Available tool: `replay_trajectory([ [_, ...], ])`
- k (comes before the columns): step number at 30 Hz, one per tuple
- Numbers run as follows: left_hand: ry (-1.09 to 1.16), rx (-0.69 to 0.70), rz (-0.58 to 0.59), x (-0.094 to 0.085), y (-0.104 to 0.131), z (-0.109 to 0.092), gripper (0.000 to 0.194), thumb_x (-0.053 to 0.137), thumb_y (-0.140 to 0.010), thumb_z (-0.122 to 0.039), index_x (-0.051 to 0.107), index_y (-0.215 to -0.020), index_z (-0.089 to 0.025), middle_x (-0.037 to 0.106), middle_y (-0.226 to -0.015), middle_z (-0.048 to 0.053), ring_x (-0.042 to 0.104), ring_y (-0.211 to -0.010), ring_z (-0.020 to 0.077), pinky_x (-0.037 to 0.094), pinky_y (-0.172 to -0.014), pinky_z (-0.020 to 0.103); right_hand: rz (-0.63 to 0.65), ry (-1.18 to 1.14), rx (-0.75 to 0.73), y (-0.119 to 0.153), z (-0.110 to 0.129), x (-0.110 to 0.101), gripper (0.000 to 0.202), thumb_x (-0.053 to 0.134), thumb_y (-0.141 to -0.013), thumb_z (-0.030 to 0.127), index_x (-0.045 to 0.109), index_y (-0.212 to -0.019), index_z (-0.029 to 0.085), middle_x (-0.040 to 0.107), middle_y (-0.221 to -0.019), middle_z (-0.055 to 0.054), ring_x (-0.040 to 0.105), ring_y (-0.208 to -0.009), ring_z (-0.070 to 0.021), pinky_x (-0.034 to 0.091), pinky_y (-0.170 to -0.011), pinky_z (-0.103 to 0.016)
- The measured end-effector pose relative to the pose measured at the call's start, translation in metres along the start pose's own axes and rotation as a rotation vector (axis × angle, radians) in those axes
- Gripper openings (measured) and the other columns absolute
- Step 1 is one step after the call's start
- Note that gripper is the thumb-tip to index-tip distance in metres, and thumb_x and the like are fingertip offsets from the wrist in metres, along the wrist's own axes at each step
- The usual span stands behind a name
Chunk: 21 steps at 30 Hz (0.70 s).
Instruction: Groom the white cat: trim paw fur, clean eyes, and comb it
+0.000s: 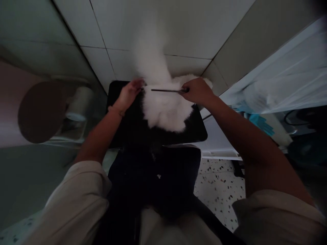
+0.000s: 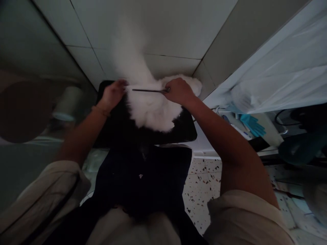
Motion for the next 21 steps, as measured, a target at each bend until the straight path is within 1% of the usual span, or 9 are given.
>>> replay_trajectory([
  [1,-0.021,0.014,0.026,0.002,0.011,0.010,0.029,0.063,-0.074,-0.038,0.063,-0.098,-0.022,0.068,-0.121,0.004,0.052,-0.136,0.0282,0.039,-0.119,0.044,0.005,-0.003,-0.002,-0.001,0.000,-0.001,0.027,0.057,-0.088,0.038,0.076,-0.091,0.018,0.071,-0.087,-0.012,0.065,-0.094,-0.0295,0.046,-0.080,-0.039],
  [4,-0.191,0.028,0.210,0.036,0.037,0.031,0.057,0.079,-0.063,-0.053,0.063,-0.109,-0.023,0.067,-0.127,0.008,0.055,-0.133,0.0323,0.041,-0.117,0.046,-0.005,-0.023,-0.021,-0.002,0.001,-0.005,0.031,0.056,-0.089,0.042,0.076,-0.091,0.018,0.070,-0.082,-0.012,0.064,-0.090,-0.0291,0.046,-0.078,-0.039],
  [7,-0.336,0.022,0.206,0.068,0.040,0.035,0.070,0.078,-0.067,-0.068,0.062,-0.113,-0.019,0.069,-0.123,0.013,0.059,-0.127,0.0336,0.042,-0.115,0.049,-0.032,-0.054,-0.043,-0.003,0.003,-0.013,0.031,0.059,-0.087,0.042,0.078,-0.093,0.018,0.070,-0.079,-0.010,0.064,-0.087,-0.0279,0.047,-0.077,-0.038],
  [11,-0.324,0.092,0.127,0.094,0.036,0.023,0.067,0.067,-0.076,-0.075,0.064,-0.114,-0.020,0.068,-0.129,0.009,0.057,-0.129,0.0316,0.036,-0.122,0.049,-0.055,-0.064,-0.015,-0.001,0.003,-0.023,0.030,0.065,-0.081,0.034,0.079,-0.101,0.018,0.074,-0.086,-0.008,0.067,-0.088,-0.0263,0.050,-0.079,-0.036],
  [13,-0.304,0.061,0.134,0.101,0.037,0.029,0.060,0.065,-0.080,-0.071,0.065,-0.114,-0.021,0.067,-0.131,0.007,0.053,-0.133,0.0311,0.031,-0.125,0.049,-0.069,-0.082,-0.004,0.000,0.004,-0.025,0.031,0.067,-0.079,0.032,0.079,-0.103,0.017,0.075,-0.087,-0.008,0.068,-0.089,-0.0257,0.051,-0.082,-0.036],
  [16,-0.134,-0.020,0.136,0.102,0.041,0.046,0.050,0.070,-0.083,-0.058,0.067,-0.115,-0.020,0.065,-0.134,0.006,0.047,-0.141,0.0294,0.023,-0.129,0.044,-0.078,-0.188,0.032,0.000,-0.003,-0.032,0.030,0.071,-0.079,0.030,0.080,-0.103,0.016,0.073,-0.083,-0.007,0.067,-0.081,-0.0214,0.050,-0.079,-0.034],
  [18,0.004,-0.073,0.174,0.104,0.045,0.059,0.040,0.072,-0.085,-0.048,0.068,-0.114,-0.020,0.063,-0.135,0.006,0.045,-0.142,0.0272,0.025,-0.128,0.042,-0.179,-0.335,0.171,0.000,-0.028,-0.054,0.031,0.067,-0.084,0.030,0.080,-0.106,0.012,0.069,-0.075,-0.006,0.061,-0.068,-0.0154,0.047,-0.070,-0.030],
  [20,0.103,-0.141,0.255,0.109,0.050,0.072,0.032,0.069,-0.091,-0.041,0.068,-0.115,-0.019,0.061,-0.136,0.008,0.050,-0.137,0.0262,0.036,-0.122,0.046,-0.423,-0.492,0.357,0.009,-0.066,-0.095,0.038,0.058,-0.092,0.033,0.079,-0.111,0.008,0.063,-0.066,-0.005,0.049,-0.055,-0.0090,0.040,-0.061,-0.029],
  [21,0.151,-0.177,0.308,0.112,0.052,0.077,0.031,0.066,-0.094,-0.039,0.067,-0.117,-0.018,0.061,-0.135,0.010,0.054,-0.131,0.0258,0.042,-0.116,0.048,-0.585,-0.524,0.376,0.017,-0.078,-0.122,0.042,0.057,-0.093,0.038,0.079,-0.111,0.007,0.060,-0.063,-0.004,0.041,-0.051,-0.0059,0.035,-0.058,-0.029],
])
Point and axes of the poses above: each hand's wrist, its own y-axis away from the middle knuckle, its own x-axis out of the palm, z = x × y, the point moved 10 cm from there along -y, towards the middle knuckle
